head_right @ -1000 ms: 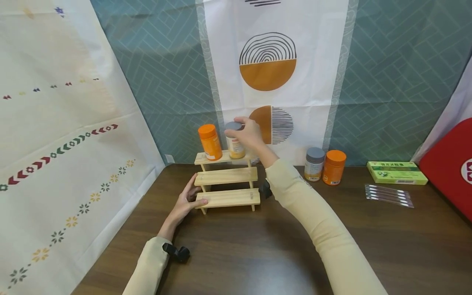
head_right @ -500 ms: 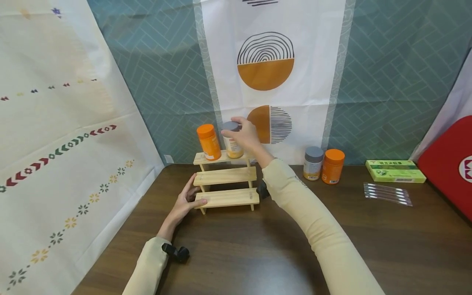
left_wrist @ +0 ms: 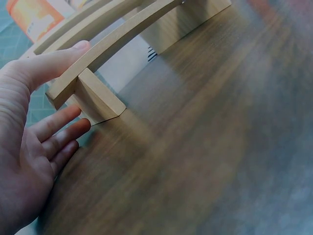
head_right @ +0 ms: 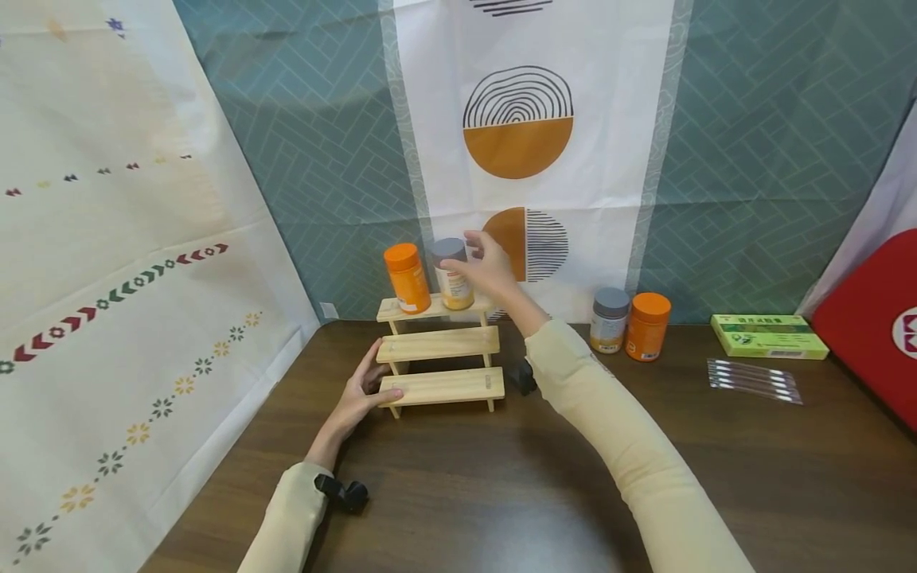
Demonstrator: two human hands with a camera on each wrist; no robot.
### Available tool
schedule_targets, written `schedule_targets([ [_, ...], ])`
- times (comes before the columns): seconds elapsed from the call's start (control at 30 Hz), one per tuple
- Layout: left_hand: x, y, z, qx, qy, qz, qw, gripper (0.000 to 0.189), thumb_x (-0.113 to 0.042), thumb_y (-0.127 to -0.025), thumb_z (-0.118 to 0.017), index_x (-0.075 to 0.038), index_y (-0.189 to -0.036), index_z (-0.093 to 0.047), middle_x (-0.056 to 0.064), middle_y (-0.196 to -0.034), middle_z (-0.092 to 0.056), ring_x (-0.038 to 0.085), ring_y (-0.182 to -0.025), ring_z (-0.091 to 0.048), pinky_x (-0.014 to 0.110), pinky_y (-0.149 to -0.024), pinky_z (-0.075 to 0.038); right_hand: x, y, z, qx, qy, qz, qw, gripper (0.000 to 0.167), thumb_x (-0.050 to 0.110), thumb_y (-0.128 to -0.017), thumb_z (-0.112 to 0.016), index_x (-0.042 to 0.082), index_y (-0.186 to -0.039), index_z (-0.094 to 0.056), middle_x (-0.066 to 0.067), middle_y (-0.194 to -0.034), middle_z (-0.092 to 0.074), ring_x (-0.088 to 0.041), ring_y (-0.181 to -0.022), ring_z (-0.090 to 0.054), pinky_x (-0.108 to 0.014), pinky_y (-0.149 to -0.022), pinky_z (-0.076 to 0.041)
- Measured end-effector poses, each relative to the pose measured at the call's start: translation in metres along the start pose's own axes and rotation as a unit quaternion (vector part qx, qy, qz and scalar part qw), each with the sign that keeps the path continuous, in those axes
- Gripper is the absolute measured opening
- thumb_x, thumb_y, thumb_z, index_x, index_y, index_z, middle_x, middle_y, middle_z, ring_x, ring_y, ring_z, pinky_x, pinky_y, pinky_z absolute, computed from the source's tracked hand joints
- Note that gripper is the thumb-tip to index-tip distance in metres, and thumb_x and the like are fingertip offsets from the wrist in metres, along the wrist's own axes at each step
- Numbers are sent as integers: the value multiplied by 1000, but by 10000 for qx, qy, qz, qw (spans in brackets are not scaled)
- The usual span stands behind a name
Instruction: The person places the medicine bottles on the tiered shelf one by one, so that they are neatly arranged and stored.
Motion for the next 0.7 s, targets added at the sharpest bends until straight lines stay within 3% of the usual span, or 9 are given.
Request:
schedule_targets([
  [0.13,1,1,-1,-26,12,13,10000,98,-5,-84,-74,-26,-158,-14,22,-144,-50,37,-131,-51,47,-105,-40,-10,8,7,-71,17,-31,10000,74,31,-89,-71,11,-150,-35,-13,-153,-41,-33,-140,-39,-49,-112,-37],
  [0.33,2,1,-4,81,80,148,9998,98,-5,-84,-74,-30,-158,-14,22,-146,-49,37,-130,-52,43,-104,-41,-28,33,27,-161,8,-132,9998,71,31,-90,-70,11,-149,-37,-14,-150,-43,-32,-138,-41,-50,-108,-40],
  [0.47,2,1,-5,131,177,188,9996,99,-3,-84,-74,-24,-158,-12,26,-146,-47,40,-131,-50,41,-104,-41,-41,51,43,-204,63,-131,9997,70,30,-91,-69,9,-149,-37,-17,-149,-42,-34,-138,-40,-52,-107,-40],
  [0.57,2,1,-3,139,202,193,9995,100,-1,-83,-73,-21,-159,-10,27,-146,-46,41,-132,-48,42,-104,-41,-50,62,56,-291,214,-37,9993,69,32,-92,-68,9,-149,-37,-18,-149,-42,-35,-137,-40,-52,-109,-39],
  [0.7,-2,-1,0,58,168,119,9998,99,-1,-84,-72,-26,-158,-11,24,-146,-48,38,-132,-50,45,-106,-39,-54,73,78,-621,314,190,9974,66,30,-93,-67,5,-147,-39,-19,-150,-42,-37,-135,-42,-53,-111,-36],
])
Point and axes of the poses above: each hand's wrist, its own y-axis away from the middle knuckle, its own z-axis out of the back of the hand, x = y × z, the point moved 3 cm from there along -y, towards the middle knuckle
